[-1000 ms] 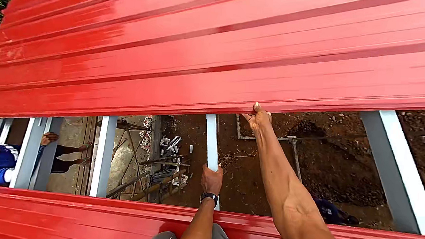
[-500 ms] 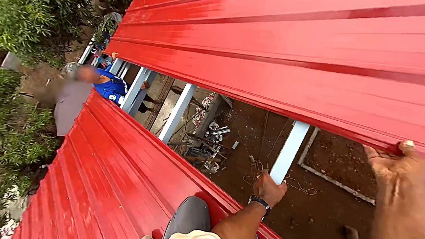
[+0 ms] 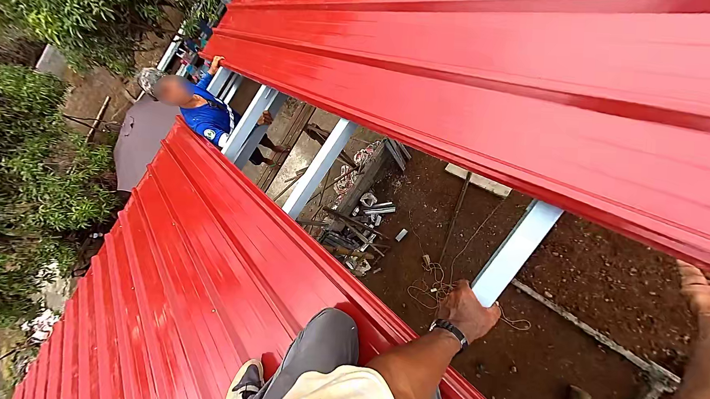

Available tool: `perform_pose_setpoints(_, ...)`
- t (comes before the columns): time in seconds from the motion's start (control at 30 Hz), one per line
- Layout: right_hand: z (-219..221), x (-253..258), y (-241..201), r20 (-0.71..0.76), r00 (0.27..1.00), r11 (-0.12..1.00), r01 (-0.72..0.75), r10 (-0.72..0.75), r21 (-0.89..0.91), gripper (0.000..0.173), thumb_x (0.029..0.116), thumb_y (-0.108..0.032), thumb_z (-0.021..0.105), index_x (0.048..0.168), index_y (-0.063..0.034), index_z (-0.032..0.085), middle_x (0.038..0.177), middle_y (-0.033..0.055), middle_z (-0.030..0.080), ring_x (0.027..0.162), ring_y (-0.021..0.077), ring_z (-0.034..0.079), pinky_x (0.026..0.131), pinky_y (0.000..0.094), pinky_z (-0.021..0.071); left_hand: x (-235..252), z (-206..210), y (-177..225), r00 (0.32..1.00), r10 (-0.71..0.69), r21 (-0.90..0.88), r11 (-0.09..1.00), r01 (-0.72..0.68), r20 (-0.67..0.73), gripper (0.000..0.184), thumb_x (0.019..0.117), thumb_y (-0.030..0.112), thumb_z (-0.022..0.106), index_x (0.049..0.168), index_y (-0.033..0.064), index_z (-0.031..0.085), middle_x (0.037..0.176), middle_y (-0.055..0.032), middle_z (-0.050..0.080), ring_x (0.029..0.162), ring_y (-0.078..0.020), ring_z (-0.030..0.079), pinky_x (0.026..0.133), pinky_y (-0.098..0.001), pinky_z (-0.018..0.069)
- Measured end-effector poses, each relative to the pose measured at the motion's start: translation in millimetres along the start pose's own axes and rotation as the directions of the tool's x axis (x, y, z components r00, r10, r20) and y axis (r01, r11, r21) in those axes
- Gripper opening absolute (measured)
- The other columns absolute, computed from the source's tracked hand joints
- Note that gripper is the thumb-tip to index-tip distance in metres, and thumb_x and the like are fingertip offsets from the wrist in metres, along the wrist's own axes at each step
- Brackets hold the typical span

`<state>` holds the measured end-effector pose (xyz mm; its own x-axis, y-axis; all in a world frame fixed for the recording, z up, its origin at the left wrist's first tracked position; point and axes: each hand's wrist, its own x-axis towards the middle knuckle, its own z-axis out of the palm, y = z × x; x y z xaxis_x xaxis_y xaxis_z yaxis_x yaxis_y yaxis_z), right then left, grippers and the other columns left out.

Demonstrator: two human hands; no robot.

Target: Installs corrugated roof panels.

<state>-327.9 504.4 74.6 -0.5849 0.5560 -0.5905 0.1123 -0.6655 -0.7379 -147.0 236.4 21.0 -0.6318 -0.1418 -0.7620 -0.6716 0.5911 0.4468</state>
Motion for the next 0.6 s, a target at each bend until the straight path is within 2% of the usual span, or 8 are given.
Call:
perform_pose_setpoints(0.07, -3, 4, -1, -0.002, 1.000, 1.000, 0.009, -0.009, 0.012, 0.040, 0.1094, -0.017, 0.041, 0.146, -0.0014, 0.036, 0.137, 0.0214, 0.055, 0.121, 0.0302, 0.063, 0.097, 0.0461, 0.0572, 0, 2, 0, 1.000, 0.003, -0.002, 1.000, -0.003, -0.003, 0.069, 0.0865, 0.056, 0.065, 0.135, 0.0088, 0.056, 0.108, -0.0120, 0.073, 0.097, -0.0272, 0.074, 0.081, -0.0527, 0.0612)
perform_pose_setpoints(0.3, 10, -15, -14, -0.007, 0.999, 0.999, 0.033, -0.033, 0.018, 0.040, 0.1092, -0.018, 0.044, 0.146, -0.0032, 0.036, 0.137, 0.0206, 0.055, 0.122, 0.0317, 0.062, 0.098, 0.0474, 0.0572, 0, 4, 2, 1.000, 0.006, -0.015, 1.000, -0.006, 0.019, 0.072, 0.0873, 0.055, 0.065, 0.141, 0.0087, 0.053, 0.112, -0.0127, 0.073, 0.101, -0.0280, 0.073, 0.085, -0.0529, 0.0605)
perform_pose_setpoints(0.4, 28, -36, -38, 0.066, 0.995, 0.997, 0.072, -0.075, 0.037, 0.037, 0.1108, -0.018, 0.039, 0.143, -0.0002, 0.037, 0.133, 0.0199, 0.057, 0.121, 0.0273, 0.063, 0.099, 0.0434, 0.0566, -2, 1, 3, 1.000, 0.009, -0.020, 1.000, -0.009, 0.016, 0.072, 0.0874, 0.055, 0.065, 0.142, 0.0094, 0.052, 0.113, -0.0128, 0.073, 0.101, -0.0278, 0.073, 0.085, -0.0528, 0.0605)
perform_pose_setpoints(0.5, 36, -50, -35, 0.056, 0.992, 0.993, 0.117, -0.117, 0.011, 0.034, 0.1096, -0.015, 0.043, 0.140, -0.0008, 0.039, 0.128, 0.0196, 0.059, 0.115, 0.0292, 0.066, 0.094, 0.0452, 0.0594, 0, 4, 4, 1.000, 0.004, -0.010, 1.000, -0.004, 0.007, 0.073, 0.0874, 0.055, 0.065, 0.143, 0.0101, 0.052, 0.113, -0.0120, 0.073, 0.101, -0.0271, 0.073, 0.086, -0.0527, 0.0604)
perform_pose_setpoints(0.6, 35, -51, -9, -0.037, 0.997, 0.995, 0.065, -0.068, -0.072, 0.037, 0.1097, -0.020, 0.046, 0.143, -0.0070, 0.038, 0.127, 0.0172, 0.058, 0.108, 0.0283, 0.068, 0.087, 0.0455, 0.0611, -2, 5, 2, 1.000, -0.007, 0.005, 1.000, 0.007, 0.002, 0.073, 0.0875, 0.056, 0.065, 0.144, 0.0112, 0.051, 0.112, -0.0113, 0.074, 0.101, -0.0268, 0.073, 0.086, -0.0530, 0.0602)
